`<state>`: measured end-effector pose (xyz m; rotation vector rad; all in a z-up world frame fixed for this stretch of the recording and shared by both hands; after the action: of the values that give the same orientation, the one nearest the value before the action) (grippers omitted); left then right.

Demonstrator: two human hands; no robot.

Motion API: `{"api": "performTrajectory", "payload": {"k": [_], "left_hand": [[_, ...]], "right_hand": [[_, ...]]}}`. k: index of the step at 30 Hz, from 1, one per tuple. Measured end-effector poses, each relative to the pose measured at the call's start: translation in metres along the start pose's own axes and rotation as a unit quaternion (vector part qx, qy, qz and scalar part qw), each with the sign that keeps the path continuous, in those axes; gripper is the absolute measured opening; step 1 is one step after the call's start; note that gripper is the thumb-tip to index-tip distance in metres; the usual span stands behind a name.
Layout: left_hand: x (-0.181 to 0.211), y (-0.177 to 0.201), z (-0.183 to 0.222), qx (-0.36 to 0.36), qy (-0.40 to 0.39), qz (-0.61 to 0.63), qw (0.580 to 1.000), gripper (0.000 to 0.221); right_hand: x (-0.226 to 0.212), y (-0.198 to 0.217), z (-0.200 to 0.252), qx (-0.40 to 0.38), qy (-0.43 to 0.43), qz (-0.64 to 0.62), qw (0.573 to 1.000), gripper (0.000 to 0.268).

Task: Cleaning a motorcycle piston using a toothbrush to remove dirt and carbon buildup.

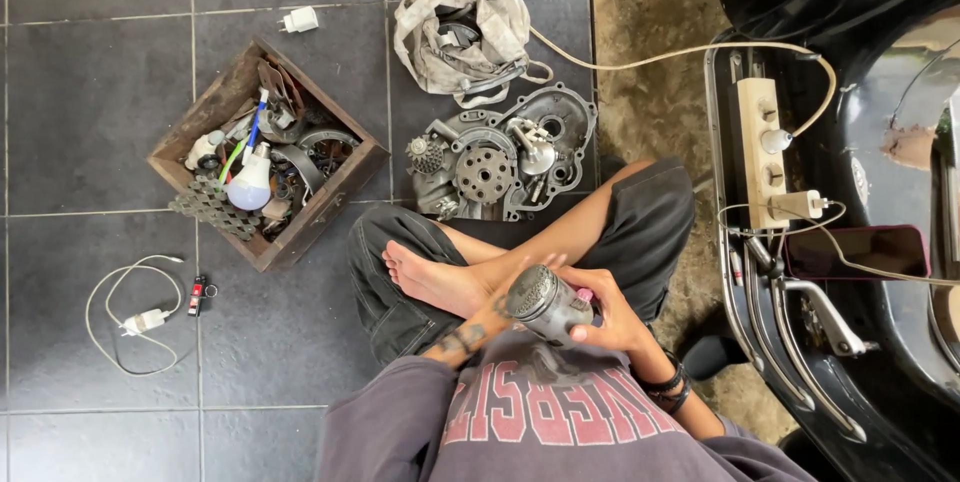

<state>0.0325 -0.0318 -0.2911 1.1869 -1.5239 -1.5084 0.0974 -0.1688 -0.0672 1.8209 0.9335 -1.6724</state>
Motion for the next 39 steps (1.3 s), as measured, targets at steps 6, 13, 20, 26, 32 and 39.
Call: {"api": "performTrajectory", "payload": {"k": [6, 13, 20, 26, 32, 39], "left_hand": [[0.036, 0.026, -0.027, -0.023, -0.140, -0.064, 0.988, 0.073], [-0.027, 0.000, 0.028, 0.001, 0.029, 0.150, 0.988, 0.061], [-0.100, -0.014, 0.101, 0.029, 0.103, -0.017, 0.994, 0.042], [-0.021, -0.068, 0.103, 0.053, 0.086, -0.017, 0.995, 0.049], [-0.003, -0.033, 0.099, -0.054, 0.027, -0.238, 0.969, 0.049], [-0.032, -0.024, 0.088, -0.187, -0.050, -0.456, 0.869, 0.053]], "right_hand": [[-0.018, -0.003, -0.005, 0.000, 0.010, 0.025, 1.000, 0.083], [-0.024, -0.003, -0.007, -0.009, -0.004, 0.023, 1.000, 0.081], [-0.010, -0.006, -0.008, -0.025, -0.013, 0.012, 1.000, 0.081], [-0.018, -0.014, -0.015, -0.033, -0.003, 0.017, 0.999, 0.083], [0.004, -0.011, -0.001, -0.036, -0.015, 0.034, 0.999, 0.089], [0.020, 0.006, 0.017, -0.013, -0.051, 0.036, 0.998, 0.096]]}}
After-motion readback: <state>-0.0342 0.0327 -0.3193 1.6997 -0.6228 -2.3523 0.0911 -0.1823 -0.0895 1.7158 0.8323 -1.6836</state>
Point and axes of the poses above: each hand's wrist, its own z-axis away from the middle knuckle, its own y-axis out of the back of the hand, x = y × z, the point moved 6 cm from there along -z, towards the middle knuckle, and after that the axes turned 8 degrees about -y, right-handed, at the moved point
